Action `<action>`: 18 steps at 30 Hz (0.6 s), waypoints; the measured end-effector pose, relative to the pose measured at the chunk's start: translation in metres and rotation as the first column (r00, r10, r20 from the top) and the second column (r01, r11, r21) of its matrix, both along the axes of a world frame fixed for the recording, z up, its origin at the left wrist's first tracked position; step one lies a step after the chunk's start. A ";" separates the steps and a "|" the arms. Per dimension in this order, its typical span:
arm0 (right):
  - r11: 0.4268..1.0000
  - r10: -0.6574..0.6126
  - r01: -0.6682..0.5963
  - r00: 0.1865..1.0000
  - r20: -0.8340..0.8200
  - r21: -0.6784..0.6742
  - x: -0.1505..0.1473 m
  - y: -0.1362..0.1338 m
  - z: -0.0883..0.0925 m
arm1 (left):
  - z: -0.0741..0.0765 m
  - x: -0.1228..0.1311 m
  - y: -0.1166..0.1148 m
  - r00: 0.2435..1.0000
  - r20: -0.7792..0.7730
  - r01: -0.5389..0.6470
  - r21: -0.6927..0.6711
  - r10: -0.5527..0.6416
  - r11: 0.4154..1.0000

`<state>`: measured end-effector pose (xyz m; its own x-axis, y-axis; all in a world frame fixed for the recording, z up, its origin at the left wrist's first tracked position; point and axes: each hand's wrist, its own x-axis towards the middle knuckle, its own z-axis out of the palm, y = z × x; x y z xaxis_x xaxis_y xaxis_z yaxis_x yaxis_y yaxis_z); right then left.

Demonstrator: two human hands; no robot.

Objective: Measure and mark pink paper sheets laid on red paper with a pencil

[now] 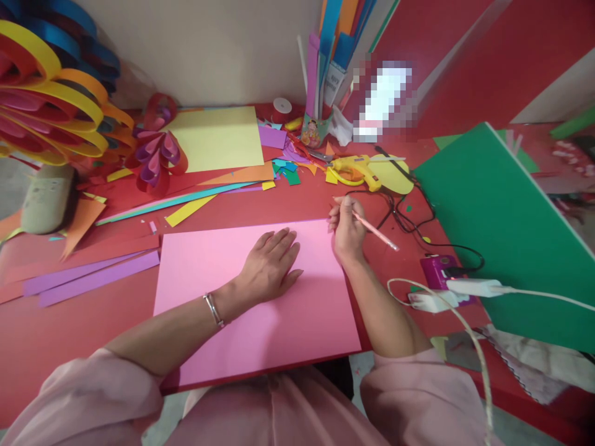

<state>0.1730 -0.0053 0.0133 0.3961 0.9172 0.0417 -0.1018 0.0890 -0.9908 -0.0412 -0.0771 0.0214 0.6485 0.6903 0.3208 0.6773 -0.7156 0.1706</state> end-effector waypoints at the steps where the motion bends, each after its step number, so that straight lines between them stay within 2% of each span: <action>1: 1.000 0.002 -0.002 1.000 0.002 0.002 0.000 0.000 0.000 | 0.000 0.000 0.000 1.000 0.003 0.002 0.010 -0.002 1.000; 7: 1.000 0.009 -0.009 1.000 0.018 -0.004 0.000 0.000 -0.001 | 0.000 0.000 0.000 1.000 0.010 -0.002 -0.011 0.002 1.000; 13: 1.000 0.019 -0.019 1.000 0.017 -0.001 0.000 0.000 -0.001 | -0.001 0.000 0.000 1.000 0.017 0.005 0.024 -0.005 1.000; 18: 1.000 0.017 -0.017 1.000 0.009 -0.004 0.000 0.000 -0.001 | -0.001 0.000 0.000 1.000 0.005 -0.004 -0.017 0.004 1.000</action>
